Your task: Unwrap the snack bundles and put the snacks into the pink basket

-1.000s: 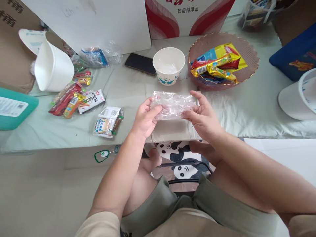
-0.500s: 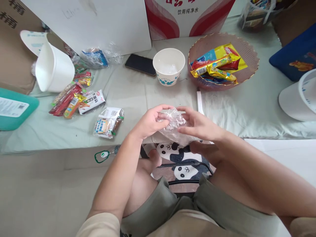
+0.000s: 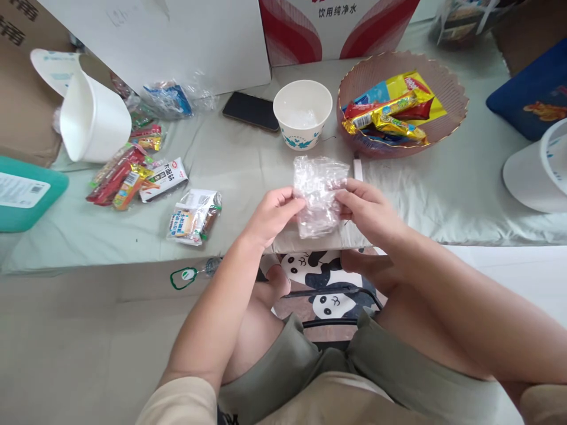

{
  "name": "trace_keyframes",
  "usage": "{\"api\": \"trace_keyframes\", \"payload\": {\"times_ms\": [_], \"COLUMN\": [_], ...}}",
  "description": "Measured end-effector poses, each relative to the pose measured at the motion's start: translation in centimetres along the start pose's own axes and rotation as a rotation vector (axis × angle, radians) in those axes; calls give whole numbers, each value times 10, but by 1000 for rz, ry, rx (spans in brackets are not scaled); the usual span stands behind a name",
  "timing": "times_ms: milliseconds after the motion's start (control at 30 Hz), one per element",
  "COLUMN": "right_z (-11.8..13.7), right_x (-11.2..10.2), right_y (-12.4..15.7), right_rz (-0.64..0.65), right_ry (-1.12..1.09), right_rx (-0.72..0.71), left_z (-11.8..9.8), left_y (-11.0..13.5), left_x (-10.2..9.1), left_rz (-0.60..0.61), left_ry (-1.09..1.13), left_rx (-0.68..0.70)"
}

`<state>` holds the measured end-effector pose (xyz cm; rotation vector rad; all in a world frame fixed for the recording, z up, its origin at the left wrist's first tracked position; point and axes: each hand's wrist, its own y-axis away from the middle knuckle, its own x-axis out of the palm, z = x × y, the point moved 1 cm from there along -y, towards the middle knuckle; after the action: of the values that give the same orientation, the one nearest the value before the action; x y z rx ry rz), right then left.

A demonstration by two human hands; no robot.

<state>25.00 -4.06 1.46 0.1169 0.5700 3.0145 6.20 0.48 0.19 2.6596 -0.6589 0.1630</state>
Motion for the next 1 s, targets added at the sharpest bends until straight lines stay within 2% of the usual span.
{"api": "trace_keyframes", "payload": {"times_ms": [100, 200, 300, 433, 500, 600, 767, 867, 933, 1000], "right_z": [1, 2, -2, -7, -8, -7, -6, -6, -6, -9], "right_x": [-4, -5, 0, 3, 1, -3, 1, 4, 5, 5], "right_y": [-2, 0, 3, 3, 1, 1, 7, 9, 9, 8], "right_rz": [-68, -58, 24, 68, 42, -63, -65, -132, -159, -133], "right_ry": [-25, -15, 93, 146, 135, 183, 472, 573, 558, 507], "right_rx": [62, 33, 23, -45, -102, -245, -571, -723, -775, -743], "left_z": [-4, -3, 1, 7, 6, 4, 2, 3, 2, 1], "left_y": [-1, -1, 0, -2, -3, -5, -5, -4, -3, -3], "left_x": [-5, -9, -8, -6, -7, -7, -2, 2, 3, 2], "left_rz": [-119, -193, -193, -154, -187, -243, -225, -229, -233, -236], "left_ry": [16, -99, -238, -180, -98, 8, 84, 133, 159, 196], "left_rx": [62, 187, 274, 266, 225, 139, 31, -3, 18, 80]}}
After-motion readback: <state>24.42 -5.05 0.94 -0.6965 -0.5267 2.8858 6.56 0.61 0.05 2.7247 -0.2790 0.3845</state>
